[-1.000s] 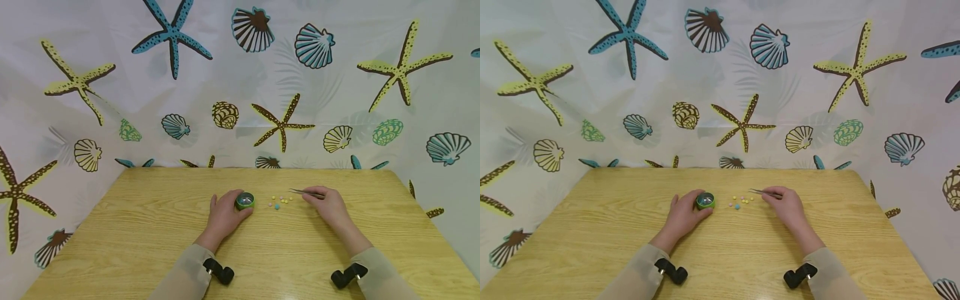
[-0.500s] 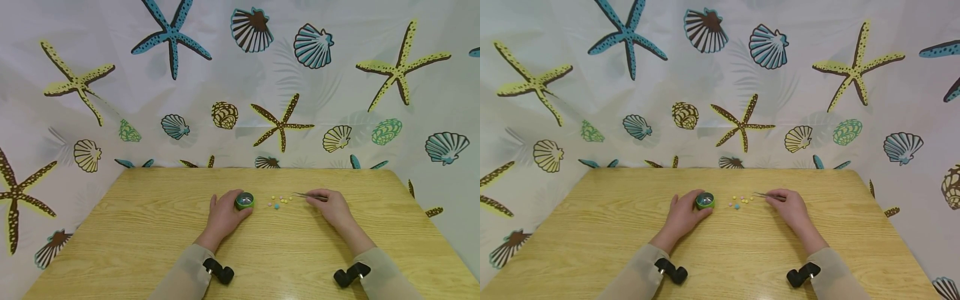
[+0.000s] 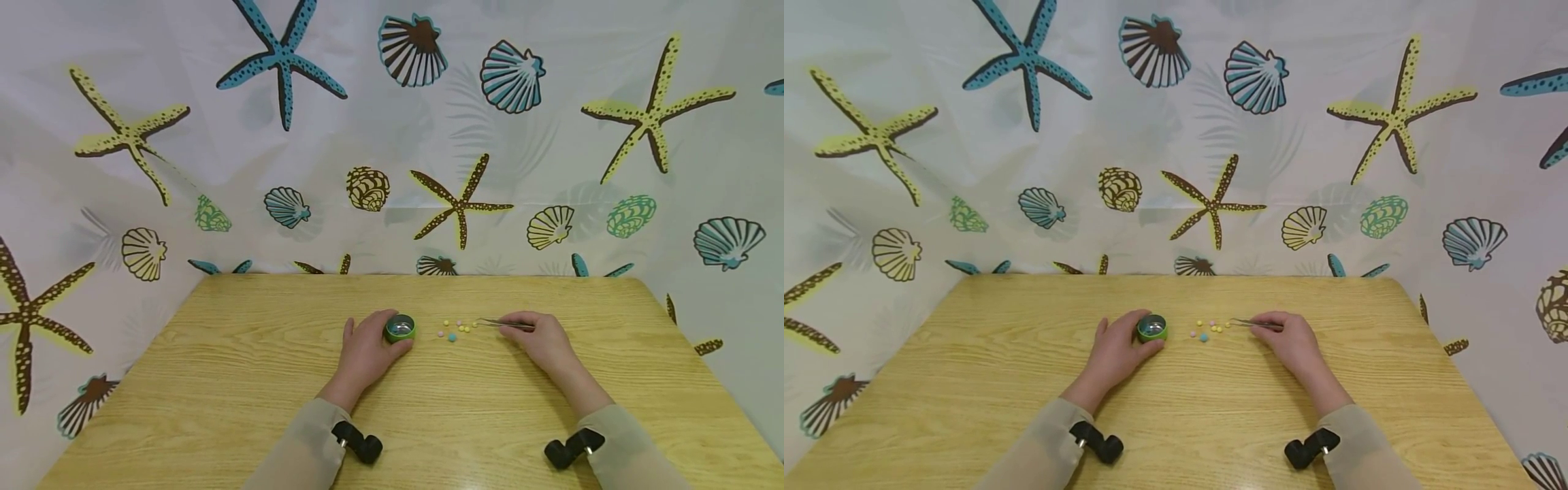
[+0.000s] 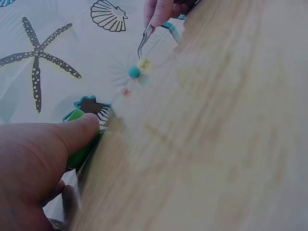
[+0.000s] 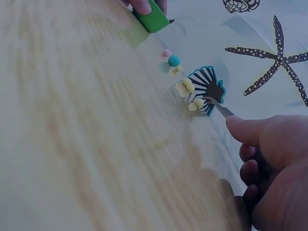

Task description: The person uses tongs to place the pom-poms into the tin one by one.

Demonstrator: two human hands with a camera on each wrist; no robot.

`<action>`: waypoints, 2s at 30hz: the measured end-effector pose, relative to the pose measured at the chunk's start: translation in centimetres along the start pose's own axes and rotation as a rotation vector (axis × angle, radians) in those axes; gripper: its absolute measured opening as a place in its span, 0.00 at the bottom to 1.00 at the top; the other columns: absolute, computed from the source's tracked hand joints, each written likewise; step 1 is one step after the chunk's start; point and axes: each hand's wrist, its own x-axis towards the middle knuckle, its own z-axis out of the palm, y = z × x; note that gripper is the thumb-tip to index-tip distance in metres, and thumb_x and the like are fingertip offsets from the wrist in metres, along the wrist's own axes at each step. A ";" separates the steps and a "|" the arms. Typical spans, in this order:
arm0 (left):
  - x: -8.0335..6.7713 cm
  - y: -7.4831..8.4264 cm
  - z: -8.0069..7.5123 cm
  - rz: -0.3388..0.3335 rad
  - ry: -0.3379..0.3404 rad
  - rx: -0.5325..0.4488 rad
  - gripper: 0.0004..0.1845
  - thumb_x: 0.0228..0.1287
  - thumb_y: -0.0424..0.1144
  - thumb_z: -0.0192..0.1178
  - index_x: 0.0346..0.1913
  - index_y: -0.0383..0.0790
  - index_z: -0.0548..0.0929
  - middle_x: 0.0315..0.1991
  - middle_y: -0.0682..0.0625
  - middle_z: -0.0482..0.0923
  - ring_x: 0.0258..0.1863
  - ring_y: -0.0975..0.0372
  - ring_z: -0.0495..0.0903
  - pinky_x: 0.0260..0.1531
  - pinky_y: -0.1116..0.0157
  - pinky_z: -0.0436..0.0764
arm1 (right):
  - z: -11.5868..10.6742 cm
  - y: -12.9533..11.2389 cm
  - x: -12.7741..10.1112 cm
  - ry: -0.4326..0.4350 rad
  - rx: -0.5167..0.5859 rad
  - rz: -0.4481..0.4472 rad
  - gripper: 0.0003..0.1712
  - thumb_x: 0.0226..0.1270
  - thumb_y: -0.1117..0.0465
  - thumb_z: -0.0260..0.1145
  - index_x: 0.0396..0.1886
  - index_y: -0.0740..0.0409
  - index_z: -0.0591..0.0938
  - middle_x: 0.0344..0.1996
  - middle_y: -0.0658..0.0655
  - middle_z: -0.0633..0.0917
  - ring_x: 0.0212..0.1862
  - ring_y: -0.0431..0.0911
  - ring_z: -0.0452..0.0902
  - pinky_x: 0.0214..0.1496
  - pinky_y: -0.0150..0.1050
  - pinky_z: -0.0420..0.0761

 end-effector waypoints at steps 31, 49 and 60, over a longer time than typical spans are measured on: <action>0.0 -0.1 0.1 0.001 -0.001 0.006 0.35 0.72 0.50 0.78 0.75 0.39 0.80 0.71 0.41 0.82 0.73 0.46 0.78 0.81 0.31 0.47 | 0.0 0.3 -0.1 0.005 -0.066 -0.038 0.14 0.81 0.57 0.73 0.58 0.58 0.93 0.58 0.62 0.90 0.63 0.61 0.85 0.65 0.59 0.83; -0.1 -0.2 0.0 0.007 0.004 -0.001 0.35 0.72 0.50 0.77 0.75 0.39 0.80 0.71 0.42 0.82 0.73 0.46 0.78 0.81 0.31 0.48 | 0.0 0.0 -0.2 0.018 -0.059 -0.017 0.14 0.81 0.57 0.73 0.58 0.58 0.93 0.60 0.64 0.89 0.64 0.62 0.83 0.65 0.59 0.82; -0.1 -0.2 0.0 0.009 0.011 -0.006 0.35 0.72 0.50 0.78 0.75 0.39 0.80 0.71 0.42 0.82 0.73 0.46 0.78 0.82 0.31 0.47 | 0.2 -0.3 -0.1 0.034 -0.009 0.014 0.18 0.82 0.54 0.73 0.61 0.58 0.92 0.61 0.64 0.88 0.64 0.59 0.83 0.61 0.54 0.84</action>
